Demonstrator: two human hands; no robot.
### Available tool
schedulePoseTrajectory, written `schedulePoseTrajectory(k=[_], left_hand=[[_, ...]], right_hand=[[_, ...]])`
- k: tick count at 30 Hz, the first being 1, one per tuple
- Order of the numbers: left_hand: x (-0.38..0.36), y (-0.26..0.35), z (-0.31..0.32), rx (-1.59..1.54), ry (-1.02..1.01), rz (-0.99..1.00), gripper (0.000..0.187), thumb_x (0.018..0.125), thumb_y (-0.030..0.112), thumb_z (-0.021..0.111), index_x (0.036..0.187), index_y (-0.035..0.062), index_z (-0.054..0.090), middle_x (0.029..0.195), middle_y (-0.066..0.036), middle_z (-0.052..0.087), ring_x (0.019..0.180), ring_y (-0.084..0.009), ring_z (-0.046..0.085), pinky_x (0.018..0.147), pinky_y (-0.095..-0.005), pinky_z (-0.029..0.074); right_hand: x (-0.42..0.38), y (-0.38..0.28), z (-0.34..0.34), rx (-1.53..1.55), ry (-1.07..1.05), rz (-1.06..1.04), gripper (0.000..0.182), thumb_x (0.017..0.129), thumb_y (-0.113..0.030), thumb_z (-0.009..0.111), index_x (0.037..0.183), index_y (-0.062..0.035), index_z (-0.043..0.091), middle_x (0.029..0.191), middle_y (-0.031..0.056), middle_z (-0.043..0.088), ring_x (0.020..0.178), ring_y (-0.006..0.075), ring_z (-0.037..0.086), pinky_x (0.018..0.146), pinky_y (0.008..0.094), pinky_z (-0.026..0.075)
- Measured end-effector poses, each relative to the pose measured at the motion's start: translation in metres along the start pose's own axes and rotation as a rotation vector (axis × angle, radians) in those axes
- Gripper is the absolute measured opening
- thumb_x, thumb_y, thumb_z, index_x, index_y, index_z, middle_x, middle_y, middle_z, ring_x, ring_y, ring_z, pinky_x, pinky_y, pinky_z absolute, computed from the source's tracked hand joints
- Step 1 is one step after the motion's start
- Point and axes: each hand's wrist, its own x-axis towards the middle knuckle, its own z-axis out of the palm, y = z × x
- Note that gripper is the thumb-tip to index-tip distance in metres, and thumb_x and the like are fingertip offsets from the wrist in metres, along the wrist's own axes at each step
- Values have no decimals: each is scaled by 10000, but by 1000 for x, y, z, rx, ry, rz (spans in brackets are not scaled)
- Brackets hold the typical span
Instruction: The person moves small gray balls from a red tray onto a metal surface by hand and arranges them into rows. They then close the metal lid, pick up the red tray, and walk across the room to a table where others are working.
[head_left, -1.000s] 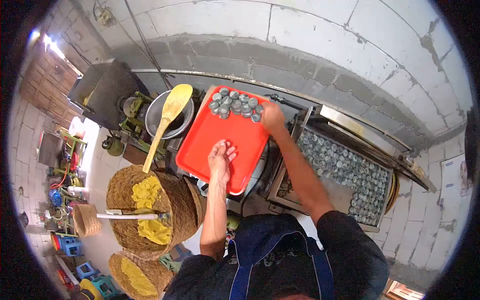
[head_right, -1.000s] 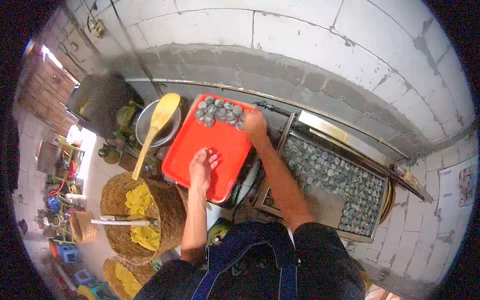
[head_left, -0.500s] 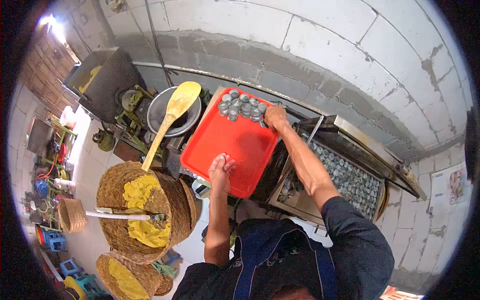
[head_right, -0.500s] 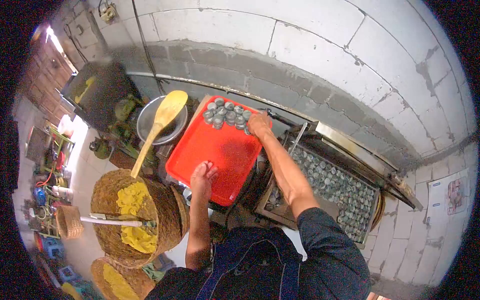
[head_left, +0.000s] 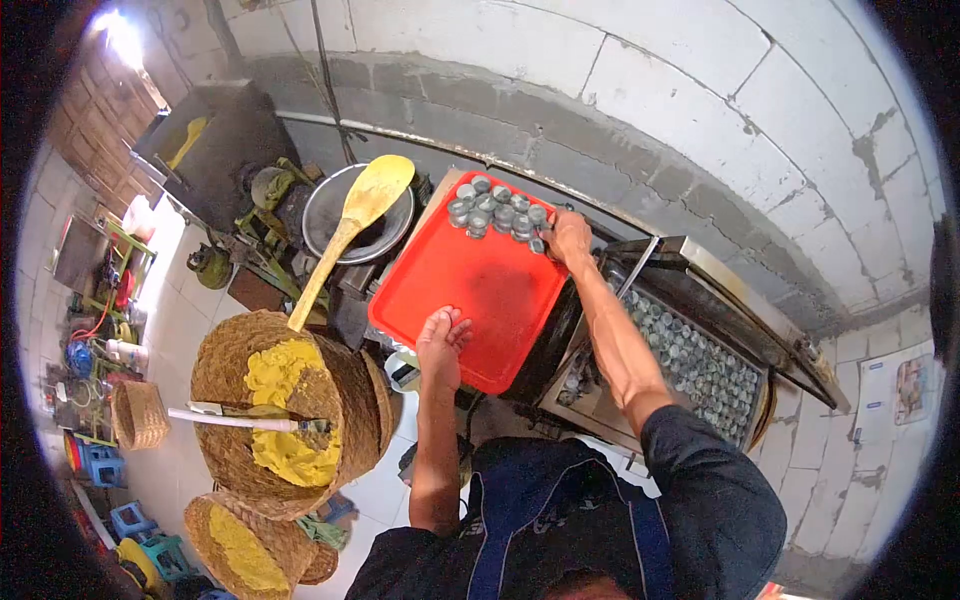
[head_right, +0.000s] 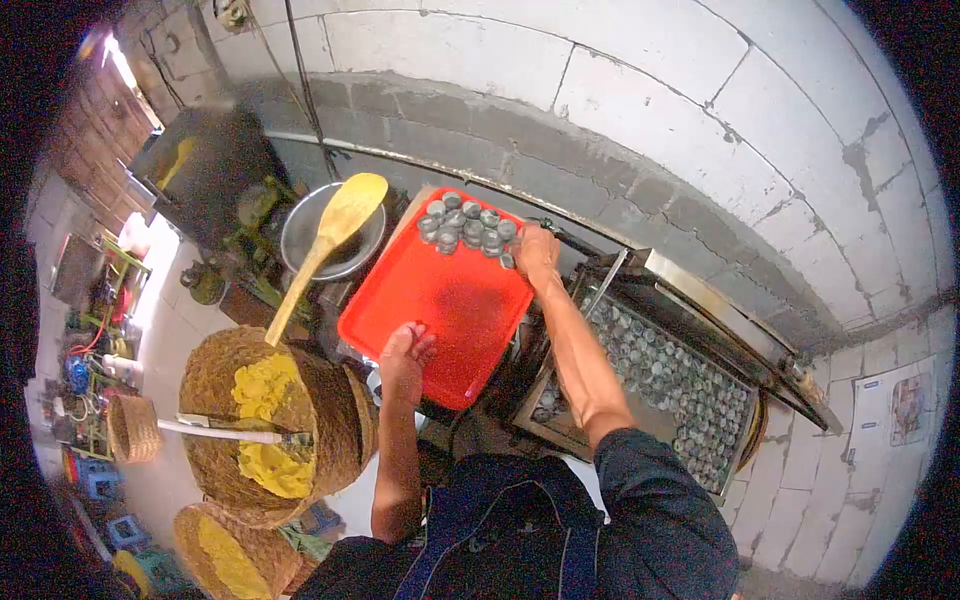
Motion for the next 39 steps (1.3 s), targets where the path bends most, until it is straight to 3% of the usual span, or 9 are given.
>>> schedulePoseTrajectory(k=[4,6,7,11,18,30,33,38,39], left_hand=[[5,0,1,-22,-33,9,242,960,269,571,1112,82,594,1036,-46,652,901,-233,648,771,-366,528],[9,-3,4,-27,-34,-10,245,957,270,576,1115,83,594,1036,-43,652,909,-232,644,774,-361,524],[11,-4,6,-33,-41,-16,248,954,270,580,1118,84,595,1035,-41,651,918,-231,641,777,-356,519],[17,-3,18,-41,-51,-14,212,970,243,563,1103,80,593,1020,-38,651,881,-205,651,739,-328,526],[23,-6,16,-41,-52,-7,218,970,251,565,1114,91,599,1021,-29,653,879,-209,650,727,-326,520],[90,-41,28,101,52,68,289,956,326,556,1137,101,572,966,-4,602,831,-155,581,736,-326,485],[103,-37,40,91,128,136,317,954,362,558,1132,99,567,966,-5,585,807,-147,565,725,-323,483],[110,-10,67,-169,212,48,408,966,448,499,1067,59,571,884,-31,596,755,-181,574,702,-356,500],[106,1,73,-299,54,-37,476,968,498,449,1025,44,580,847,-53,601,747,-210,586,701,-381,509]], right_hand=[[-9,-26,-18,532,38,244,390,716,-322,809,931,-34,658,831,104,688,781,241,664,669,392,513],[-1,-30,12,1235,-44,335,434,706,-346,819,935,-19,649,785,112,667,731,220,646,680,358,511],[1,-31,23,476,135,223,476,776,-392,753,1003,4,616,827,167,676,769,310,661,717,411,521],[-16,-67,21,282,148,381,495,882,-424,584,1119,9,549,956,273,659,916,459,634,809,529,491],[-11,-69,55,411,355,487,505,823,-423,652,1045,22,565,949,266,662,914,444,639,805,500,499],[-55,-83,15,377,-20,99,556,697,-427,761,960,34,597,867,211,660,840,385,640,733,472,495],[-64,-88,34,190,327,-162,583,669,-403,790,1013,27,599,923,195,655,822,376,637,725,471,497],[-78,-109,26,849,-69,-56,610,736,-470,762,1062,14,583,1045,229,644,926,385,631,779,471,487],[-72,-113,16,848,-72,-64,610,736,-470,762,1062,14,583,1045,229,644,926,385,631,779,471,487]])
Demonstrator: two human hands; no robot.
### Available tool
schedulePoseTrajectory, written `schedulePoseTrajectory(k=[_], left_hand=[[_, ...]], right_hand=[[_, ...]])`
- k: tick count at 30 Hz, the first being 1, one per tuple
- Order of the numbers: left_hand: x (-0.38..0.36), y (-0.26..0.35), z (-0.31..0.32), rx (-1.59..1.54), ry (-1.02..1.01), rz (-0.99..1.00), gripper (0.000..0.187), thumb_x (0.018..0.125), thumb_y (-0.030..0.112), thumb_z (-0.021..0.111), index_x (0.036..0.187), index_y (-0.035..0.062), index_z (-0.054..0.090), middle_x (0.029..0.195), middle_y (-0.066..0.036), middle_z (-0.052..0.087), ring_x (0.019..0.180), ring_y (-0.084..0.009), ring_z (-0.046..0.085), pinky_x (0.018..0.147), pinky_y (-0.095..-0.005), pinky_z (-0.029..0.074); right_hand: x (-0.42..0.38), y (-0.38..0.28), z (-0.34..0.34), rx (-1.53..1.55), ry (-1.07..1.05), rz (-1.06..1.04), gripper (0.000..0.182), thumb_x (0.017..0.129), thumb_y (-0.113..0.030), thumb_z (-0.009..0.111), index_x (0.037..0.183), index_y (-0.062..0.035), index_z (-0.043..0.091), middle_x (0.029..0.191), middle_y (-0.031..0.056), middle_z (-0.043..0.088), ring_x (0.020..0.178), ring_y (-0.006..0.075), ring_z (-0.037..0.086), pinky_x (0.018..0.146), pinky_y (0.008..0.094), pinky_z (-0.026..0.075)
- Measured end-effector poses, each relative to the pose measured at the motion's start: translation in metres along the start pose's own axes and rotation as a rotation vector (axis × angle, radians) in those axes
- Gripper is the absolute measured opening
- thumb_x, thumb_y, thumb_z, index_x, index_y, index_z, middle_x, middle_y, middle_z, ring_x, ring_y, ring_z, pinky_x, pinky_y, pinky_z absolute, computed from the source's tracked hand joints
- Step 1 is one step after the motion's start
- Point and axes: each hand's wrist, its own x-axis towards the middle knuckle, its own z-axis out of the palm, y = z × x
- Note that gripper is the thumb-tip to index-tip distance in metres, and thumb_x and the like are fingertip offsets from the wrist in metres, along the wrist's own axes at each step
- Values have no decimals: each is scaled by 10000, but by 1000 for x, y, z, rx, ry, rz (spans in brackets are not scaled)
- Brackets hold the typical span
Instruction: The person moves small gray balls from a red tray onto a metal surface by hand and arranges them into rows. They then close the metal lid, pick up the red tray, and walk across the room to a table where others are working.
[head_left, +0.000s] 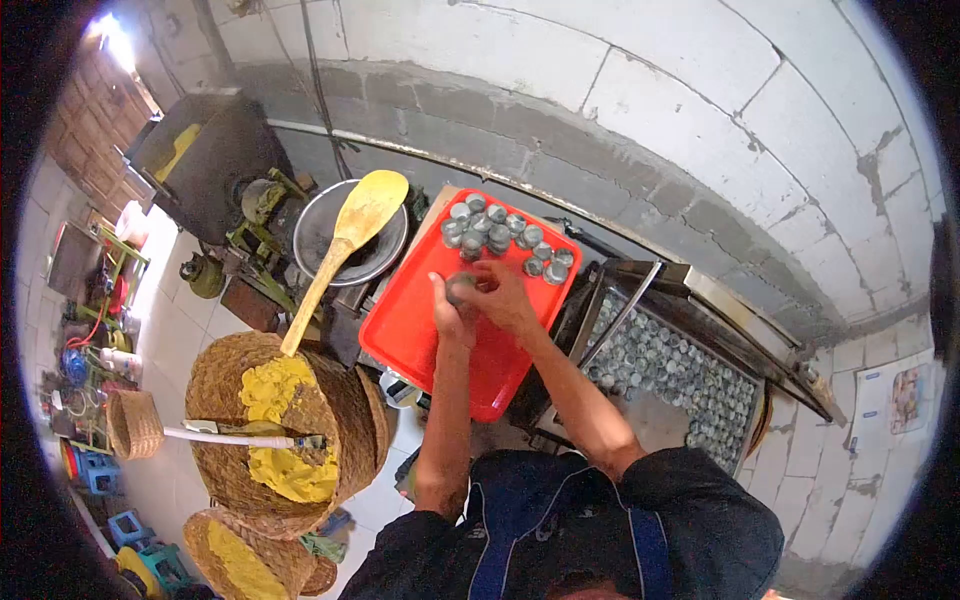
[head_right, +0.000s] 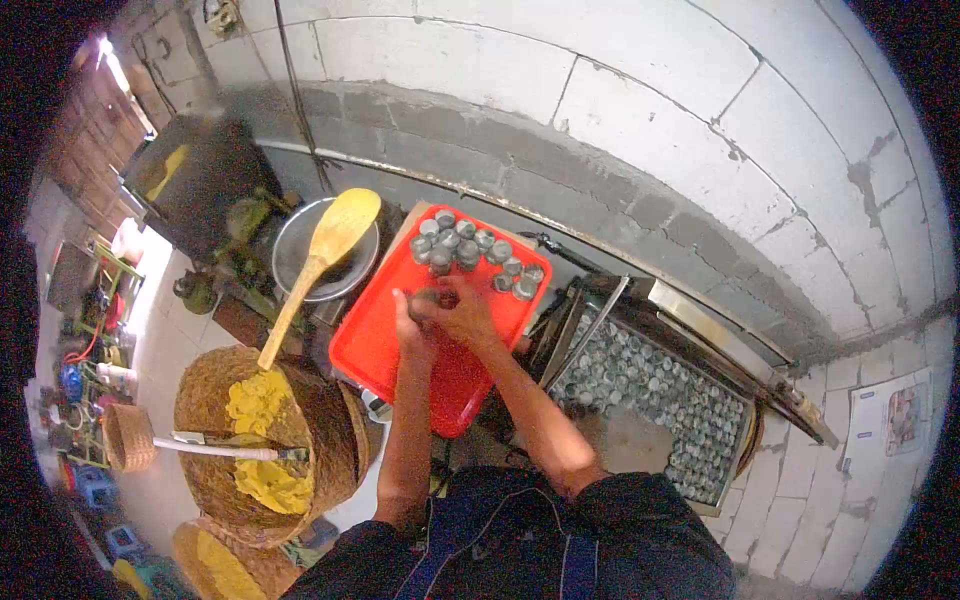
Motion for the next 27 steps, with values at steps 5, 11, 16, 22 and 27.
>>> schedulePoseTrajectory(k=[5,11,16,22,27], left_hand=[[29,-3,-28,-179,-96,-3,642,968,605,311,883,38,601,789,-104,616,765,-300,616,724,-456,522],[31,5,-28,-145,3,101,671,920,711,297,780,103,543,809,-95,611,788,-326,601,819,-509,488],[30,8,-14,-116,69,181,677,909,732,299,757,107,510,816,-68,588,844,-290,578,833,-452,474],[52,1,-10,-127,118,354,751,869,791,276,756,95,536,777,-69,586,789,-268,574,753,-422,480],[91,-17,-9,-97,-89,209,847,842,827,236,769,62,592,752,-80,614,693,-271,575,678,-405,505]], right_hand=[[70,90,20,-248,396,346,471,854,-414,664,878,57,657,826,233,680,904,395,650,805,460,497],[83,64,42,-78,649,466,587,759,-481,723,973,58,626,962,251,668,914,397,633,825,441,488],[62,44,37,-70,714,394,585,728,-465,738,998,41,616,989,218,655,946,364,623,837,418,482],[73,93,34,331,357,178,488,848,-405,573,902,78,610,927,259,620,978,353,603,832,435,442],[87,72,58,165,287,497,485,831,-376,587,964,85,652,963,281,656,959,330,632,822,421,451]])
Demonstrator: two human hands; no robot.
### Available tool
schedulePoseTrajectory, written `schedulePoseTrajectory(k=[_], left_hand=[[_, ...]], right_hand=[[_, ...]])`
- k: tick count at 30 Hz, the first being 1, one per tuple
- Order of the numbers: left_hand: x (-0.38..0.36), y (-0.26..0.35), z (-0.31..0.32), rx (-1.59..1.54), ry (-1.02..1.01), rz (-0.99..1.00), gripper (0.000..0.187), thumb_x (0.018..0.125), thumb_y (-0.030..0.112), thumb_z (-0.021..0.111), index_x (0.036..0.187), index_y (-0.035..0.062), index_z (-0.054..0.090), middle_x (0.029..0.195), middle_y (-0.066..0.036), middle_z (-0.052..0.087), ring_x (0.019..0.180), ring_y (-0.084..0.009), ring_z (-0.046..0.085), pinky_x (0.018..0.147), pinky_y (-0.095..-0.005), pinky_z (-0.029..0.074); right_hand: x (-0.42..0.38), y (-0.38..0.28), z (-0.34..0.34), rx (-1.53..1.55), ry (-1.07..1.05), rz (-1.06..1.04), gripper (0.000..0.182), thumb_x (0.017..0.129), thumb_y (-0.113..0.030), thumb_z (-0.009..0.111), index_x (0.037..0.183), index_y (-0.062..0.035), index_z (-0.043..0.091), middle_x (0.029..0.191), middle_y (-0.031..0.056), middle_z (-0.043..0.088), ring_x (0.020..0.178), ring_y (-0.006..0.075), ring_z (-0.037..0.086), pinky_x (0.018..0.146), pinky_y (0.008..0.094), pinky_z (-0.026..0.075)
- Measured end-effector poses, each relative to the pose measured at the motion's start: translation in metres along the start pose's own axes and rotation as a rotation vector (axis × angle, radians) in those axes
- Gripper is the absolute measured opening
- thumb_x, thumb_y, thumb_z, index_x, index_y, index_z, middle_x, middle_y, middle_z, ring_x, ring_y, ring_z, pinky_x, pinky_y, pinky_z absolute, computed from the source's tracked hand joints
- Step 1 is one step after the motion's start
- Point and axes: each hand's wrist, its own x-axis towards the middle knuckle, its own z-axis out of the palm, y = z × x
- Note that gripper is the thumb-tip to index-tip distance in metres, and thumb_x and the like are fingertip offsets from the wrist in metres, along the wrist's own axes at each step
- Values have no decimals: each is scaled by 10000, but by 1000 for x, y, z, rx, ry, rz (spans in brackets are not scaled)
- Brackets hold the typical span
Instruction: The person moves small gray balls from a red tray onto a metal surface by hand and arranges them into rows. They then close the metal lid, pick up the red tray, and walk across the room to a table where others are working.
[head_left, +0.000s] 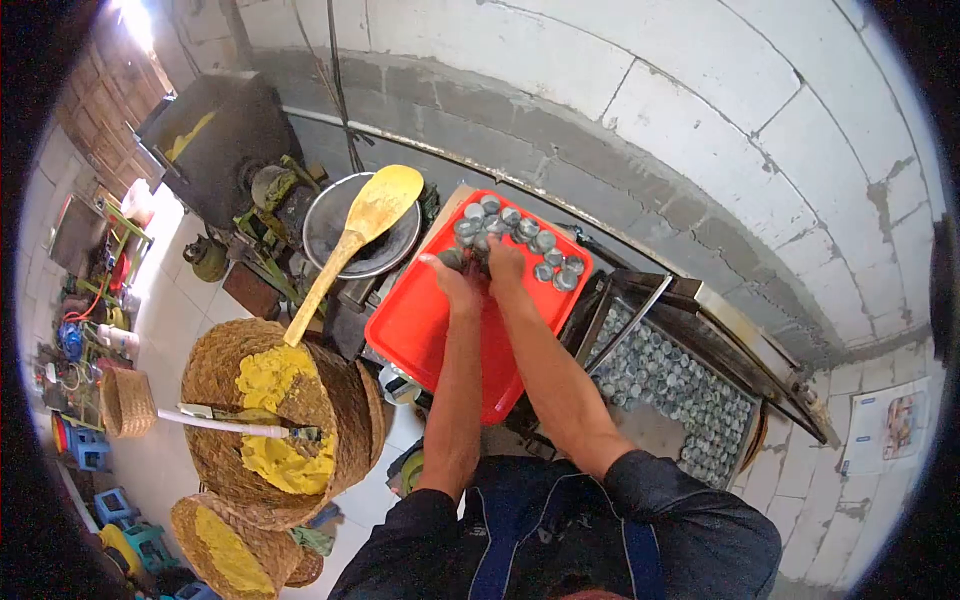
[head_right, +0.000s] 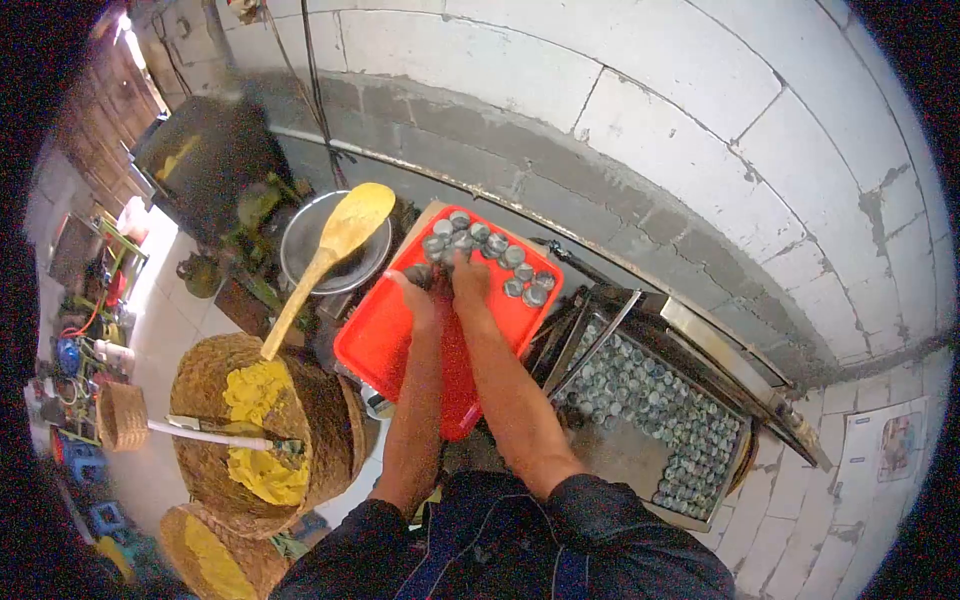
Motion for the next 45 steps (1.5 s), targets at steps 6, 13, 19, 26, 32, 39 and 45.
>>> schedulePoseTrajectory(k=[6,13,19,26,32,39,45], left_hand=[[-18,7,14,215,87,0,920,822,847,205,867,26,619,837,-75,644,750,-238,598,738,-392,514],[-65,37,2,-88,-30,32,841,776,794,448,1003,-6,564,994,-152,639,958,-322,621,888,-483,532],[-191,90,-12,-198,-171,-308,862,719,681,648,1148,-58,541,1132,-233,609,1090,-378,587,988,-523,470],[-279,77,-45,-159,-129,-358,758,830,623,578,1132,-71,535,1104,-218,598,1004,-342,595,916,-484,516],[-341,42,-43,-171,-81,-270,757,833,626,571,1140,-65,534,1101,-201,600,1022,-330,588,932,-491,505],[-423,7,-45,-155,23,-203,731,829,614,588,1106,-60,543,1060,-207,625,998,-341,612,928,-482,508],[-472,-4,-52,-182,128,-138,746,831,636,570,1092,-62,530,1084,-215,582,985,-329,579,914,-468,501]], right_hand=[[-33,-7,10,114,16,-56,372,766,-298,737,873,46,645,895,162,684,858,216,638,714,373,500],[-85,-8,-45,616,-50,-202,330,809,-227,705,1017,-4,580,918,117,643,869,209,632,701,344,532],[-177,5,-203,1440,-993,294,380,902,-375,565,1079,-40,588,1133,119,606,875,237,654,590,333,551],[-257,132,-368,738,-476,683,531,881,-340,663,1331,-113,496,1150,83,633,887,221,647,660,366,570],[-222,314,-420,-296,118,336,493,792,-350,759,1126,-17,614,943,104,685,835,258,663,709,396,552],[-171,343,-433,-312,112,-6,524,750,-343,775,1116,-11,602,1011,155,662,937,282,632,783,411,500],[-203,284,-463,-672,34,-318,444,740,-301,761,1093,-73,617,995,183,640,939,376,606,826,465,482]])
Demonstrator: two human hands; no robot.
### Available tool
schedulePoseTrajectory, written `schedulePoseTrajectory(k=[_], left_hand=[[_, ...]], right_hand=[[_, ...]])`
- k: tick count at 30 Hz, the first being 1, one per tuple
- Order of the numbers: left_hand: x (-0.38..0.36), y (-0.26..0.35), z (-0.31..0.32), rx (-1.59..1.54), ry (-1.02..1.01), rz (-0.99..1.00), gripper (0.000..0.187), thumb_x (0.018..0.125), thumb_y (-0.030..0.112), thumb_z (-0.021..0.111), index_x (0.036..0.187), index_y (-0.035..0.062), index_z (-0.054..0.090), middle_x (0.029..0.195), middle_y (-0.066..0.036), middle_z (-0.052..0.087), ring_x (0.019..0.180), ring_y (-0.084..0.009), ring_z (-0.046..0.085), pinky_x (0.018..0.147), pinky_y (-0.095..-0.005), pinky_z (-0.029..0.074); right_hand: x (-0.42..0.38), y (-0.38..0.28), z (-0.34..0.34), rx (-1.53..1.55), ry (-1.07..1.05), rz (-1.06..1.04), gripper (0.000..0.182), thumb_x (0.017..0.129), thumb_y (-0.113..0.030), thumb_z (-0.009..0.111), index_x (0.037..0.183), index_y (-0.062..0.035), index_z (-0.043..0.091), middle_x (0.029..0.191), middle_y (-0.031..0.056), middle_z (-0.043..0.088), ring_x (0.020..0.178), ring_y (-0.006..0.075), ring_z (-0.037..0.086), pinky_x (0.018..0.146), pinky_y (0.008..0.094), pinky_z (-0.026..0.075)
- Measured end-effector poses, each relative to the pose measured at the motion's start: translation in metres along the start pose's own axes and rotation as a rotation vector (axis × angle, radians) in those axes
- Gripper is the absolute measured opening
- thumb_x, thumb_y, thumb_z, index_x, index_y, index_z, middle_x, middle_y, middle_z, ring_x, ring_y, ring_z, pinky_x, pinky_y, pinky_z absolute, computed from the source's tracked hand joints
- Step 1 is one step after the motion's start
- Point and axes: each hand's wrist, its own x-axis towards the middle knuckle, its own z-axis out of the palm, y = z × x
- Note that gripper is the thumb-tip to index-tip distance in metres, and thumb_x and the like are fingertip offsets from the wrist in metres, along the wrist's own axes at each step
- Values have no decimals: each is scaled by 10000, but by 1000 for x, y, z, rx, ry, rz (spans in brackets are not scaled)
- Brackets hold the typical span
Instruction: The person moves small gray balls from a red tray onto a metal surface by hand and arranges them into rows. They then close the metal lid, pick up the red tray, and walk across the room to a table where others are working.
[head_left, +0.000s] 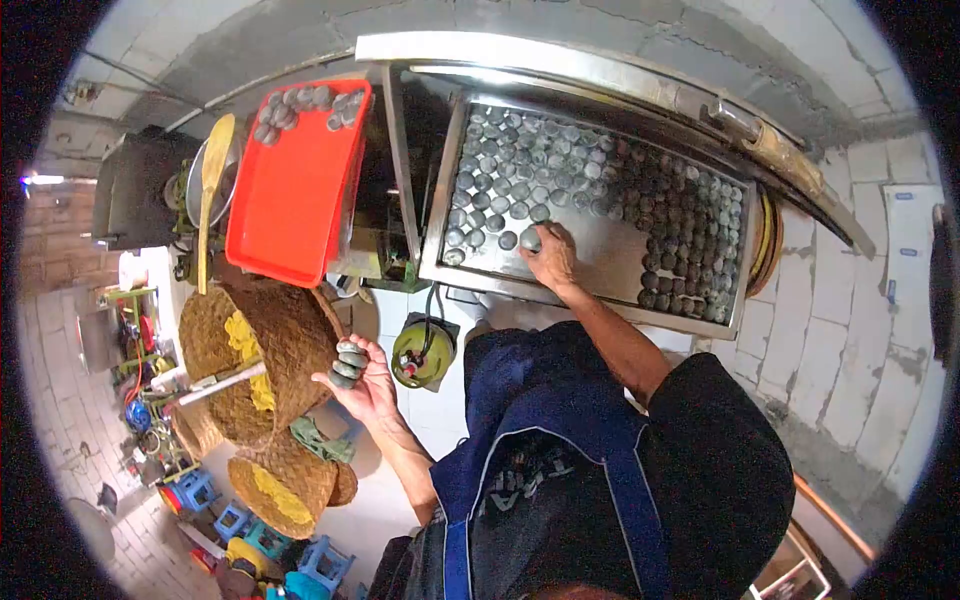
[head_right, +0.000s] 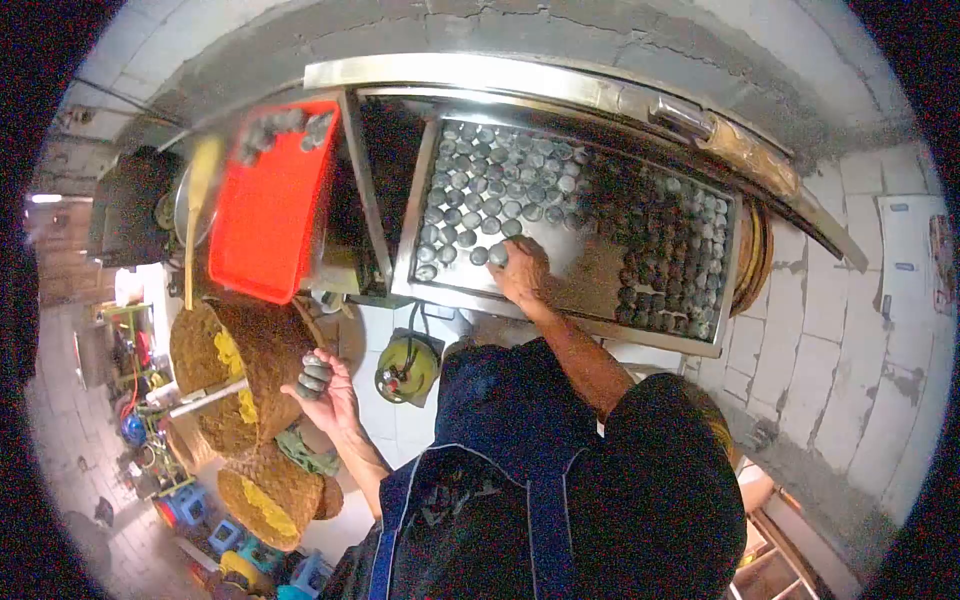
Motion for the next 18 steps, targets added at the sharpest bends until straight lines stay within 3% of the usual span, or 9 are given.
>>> schedulePoseTrajectory(k=[1,3,5,7,9,12,13,15,18], left_hand=[[-3,-1,-1,-3,-1,17,746,831,636,570,1092,-62,530,1084,-215,582,985,-329,579,914,-468,501],[-6,-2,-3,37,-64,6,739,837,633,568,1090,-60,531,1075,-213,579,974,-323,578,903,-458,503],[-7,-1,-2,55,-51,24,729,843,624,571,1092,-60,531,1066,-205,576,966,-319,577,899,-451,503],[-8,1,2,63,-37,70,730,844,620,573,1098,-63,533,1067,-203,576,971,-322,575,907,-455,499],[-7,6,8,44,-39,80,733,843,623,572,1099,-63,536,1074,-207,579,973,-322,574,912,-457,496],[-3,16,4,42,-46,73,740,842,629,568,1101,-64,543,1088,-214,582,977,-323,574,922,-459,489],[0,20,2,62,-63,56,744,843,633,564,1101,-64,546,1095,-219,583,979,-324,573,927,-459,486],[6,26,0,67,-77,61,742,844,636,559,1099,-61,548,1098,-213,585,982,-320,575,929,-454,483],[14,33,4,84,-48,59,730,840,638,565,1096,-46,553,1090,-198,594,988,-309,577,920,-445,484]], right_hand=[[2,-1,4,7,-7,-14,444,740,-301,761,1093,-73,617,995,183,640,939,376,606,826,465,482],[7,-7,12,136,-299,31,467,723,-299,773,1110,-86,621,952,187,662,912,377,628,806,462,489],[19,-11,13,133,-377,-102,500,718,-305,778,1141,-89,621,936,189,681,912,374,646,805,451,501],[27,-23,14,-13,-516,-119,528,742,-317,758,1196,-91,611,983,190,684,955,383,643,837,453,503],[24,-35,-1,-126,-507,-33,570,760,-306,741,1260,-83,582,1010,218,678,986,388,639,876,450,499],[10,-34,6,58,-389,114,537,754,-271,749,1206,-29,588,947,247,670,944,390,643,857,459,498],[7,-32,7,53,-391,111,537,754,-271,749,1206,-29,588,947,247,670,944,390,643,857,459,498],[6,-27,6,-111,-227,-43,467,729,-247,738,1156,-116,603,1056,168,645,976,369,619,859,462,484],[6,-20,18,-25,-249,-49,479,733,-272,743,1158,-98,605,1098,162,624,1023,373,592,886,459,468]])
